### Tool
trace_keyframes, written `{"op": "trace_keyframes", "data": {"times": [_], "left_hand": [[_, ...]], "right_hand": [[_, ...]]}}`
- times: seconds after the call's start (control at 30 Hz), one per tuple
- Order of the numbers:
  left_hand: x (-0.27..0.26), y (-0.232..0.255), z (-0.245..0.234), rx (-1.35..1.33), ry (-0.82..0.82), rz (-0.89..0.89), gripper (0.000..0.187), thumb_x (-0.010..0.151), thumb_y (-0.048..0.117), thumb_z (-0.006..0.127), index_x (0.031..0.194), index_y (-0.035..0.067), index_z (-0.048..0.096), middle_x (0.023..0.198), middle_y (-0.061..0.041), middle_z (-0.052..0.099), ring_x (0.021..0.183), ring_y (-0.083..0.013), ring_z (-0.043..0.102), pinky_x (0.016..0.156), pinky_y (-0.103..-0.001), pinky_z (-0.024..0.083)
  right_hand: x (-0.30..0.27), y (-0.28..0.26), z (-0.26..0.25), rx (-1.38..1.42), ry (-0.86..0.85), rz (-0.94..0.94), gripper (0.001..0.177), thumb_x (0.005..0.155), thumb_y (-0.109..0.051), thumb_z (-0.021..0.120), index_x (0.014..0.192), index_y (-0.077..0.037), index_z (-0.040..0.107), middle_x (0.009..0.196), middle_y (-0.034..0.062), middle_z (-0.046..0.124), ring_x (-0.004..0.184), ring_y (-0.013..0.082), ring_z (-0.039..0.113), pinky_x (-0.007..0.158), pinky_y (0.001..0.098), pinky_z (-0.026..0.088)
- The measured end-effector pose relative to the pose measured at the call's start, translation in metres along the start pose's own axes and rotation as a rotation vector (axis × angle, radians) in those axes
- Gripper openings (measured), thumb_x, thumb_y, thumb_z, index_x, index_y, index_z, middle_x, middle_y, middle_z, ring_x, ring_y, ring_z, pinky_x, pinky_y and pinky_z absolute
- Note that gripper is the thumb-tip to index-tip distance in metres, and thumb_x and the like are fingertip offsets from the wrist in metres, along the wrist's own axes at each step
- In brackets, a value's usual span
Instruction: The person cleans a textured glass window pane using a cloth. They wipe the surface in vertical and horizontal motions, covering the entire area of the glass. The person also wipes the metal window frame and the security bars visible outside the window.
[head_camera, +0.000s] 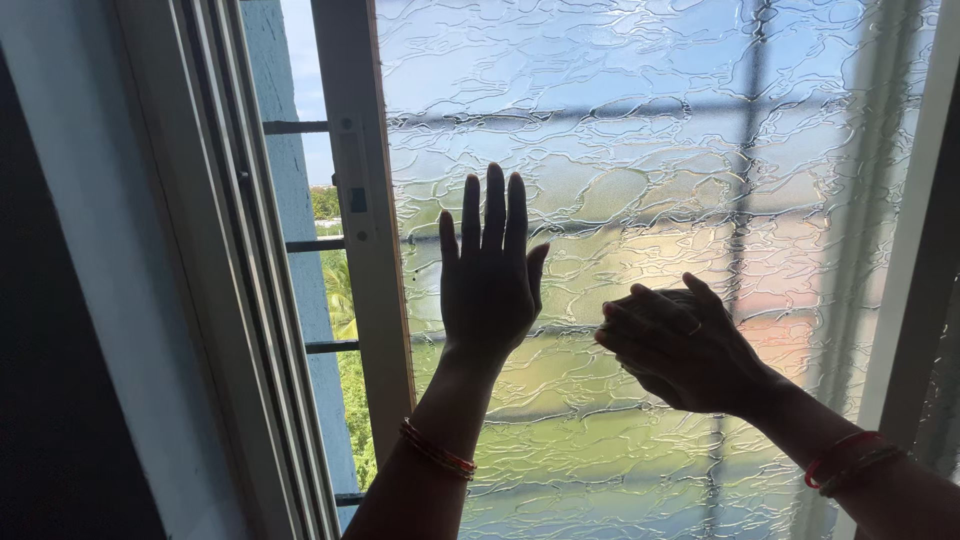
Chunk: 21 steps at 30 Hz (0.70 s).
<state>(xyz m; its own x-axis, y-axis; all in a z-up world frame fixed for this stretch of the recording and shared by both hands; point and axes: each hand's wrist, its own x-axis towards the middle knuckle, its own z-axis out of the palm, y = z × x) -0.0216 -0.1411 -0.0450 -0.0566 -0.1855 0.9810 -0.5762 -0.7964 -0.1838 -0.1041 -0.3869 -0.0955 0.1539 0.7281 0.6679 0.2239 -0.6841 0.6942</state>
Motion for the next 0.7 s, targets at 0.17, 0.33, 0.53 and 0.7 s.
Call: {"op": "trace_keyframes", "data": {"times": [0.17, 0.33, 0.53, 0.7], "left_hand": [[-0.047, 0.007, 0.001, -0.029, -0.068, 0.017, 0.073, 0.106, 0.042, 0.048, 0.163, 0.007, 0.021, 0.171, -0.014, 0.018, 0.158, -0.0345, 0.017, 0.125, -0.061, 0.017], [-0.093, 0.012, 0.006, -0.027, -0.138, 0.013, 0.073, 0.103, 0.043, 0.049, 0.162, 0.007, 0.024, 0.170, -0.014, 0.022, 0.156, -0.0326, 0.021, 0.122, -0.061, 0.018], [-0.134, 0.008, 0.013, -0.195, -0.244, 0.041, 0.077, 0.106, 0.042, 0.050, 0.163, -0.001, 0.021, 0.171, -0.022, 0.021, 0.159, -0.0348, 0.021, 0.123, -0.060, 0.019], [-0.136, -0.017, -0.006, -0.266, -0.145, -0.142, 0.084, 0.101, 0.042, 0.055, 0.160, -0.004, 0.016, 0.166, -0.032, 0.014, 0.155, -0.0449, 0.013, 0.119, -0.066, 0.012]], "right_hand": [[0.064, 0.035, -0.012, -0.130, 0.215, 0.215, 0.044, 0.093, -0.021, 0.069, 0.136, -0.018, 0.064, 0.144, 0.0119, 0.061, 0.139, 0.0350, 0.054, 0.119, 0.0560, 0.031], [0.155, 0.055, -0.006, -0.202, 0.477, 0.253, 0.041, 0.108, -0.017, 0.069, 0.147, -0.009, 0.059, 0.156, 0.0161, 0.057, 0.147, 0.0368, 0.050, 0.120, 0.0542, 0.036], [0.216, 0.008, 0.012, -0.137, 0.462, 0.219, 0.049, 0.102, -0.017, 0.069, 0.149, -0.011, 0.058, 0.155, 0.0154, 0.053, 0.145, 0.0350, 0.048, 0.118, 0.0568, 0.035], [0.192, -0.038, 0.015, 0.002, 0.351, 0.126, 0.046, 0.093, -0.017, 0.070, 0.138, -0.013, 0.060, 0.148, 0.0113, 0.056, 0.140, 0.0327, 0.049, 0.113, 0.0553, 0.038]]}}
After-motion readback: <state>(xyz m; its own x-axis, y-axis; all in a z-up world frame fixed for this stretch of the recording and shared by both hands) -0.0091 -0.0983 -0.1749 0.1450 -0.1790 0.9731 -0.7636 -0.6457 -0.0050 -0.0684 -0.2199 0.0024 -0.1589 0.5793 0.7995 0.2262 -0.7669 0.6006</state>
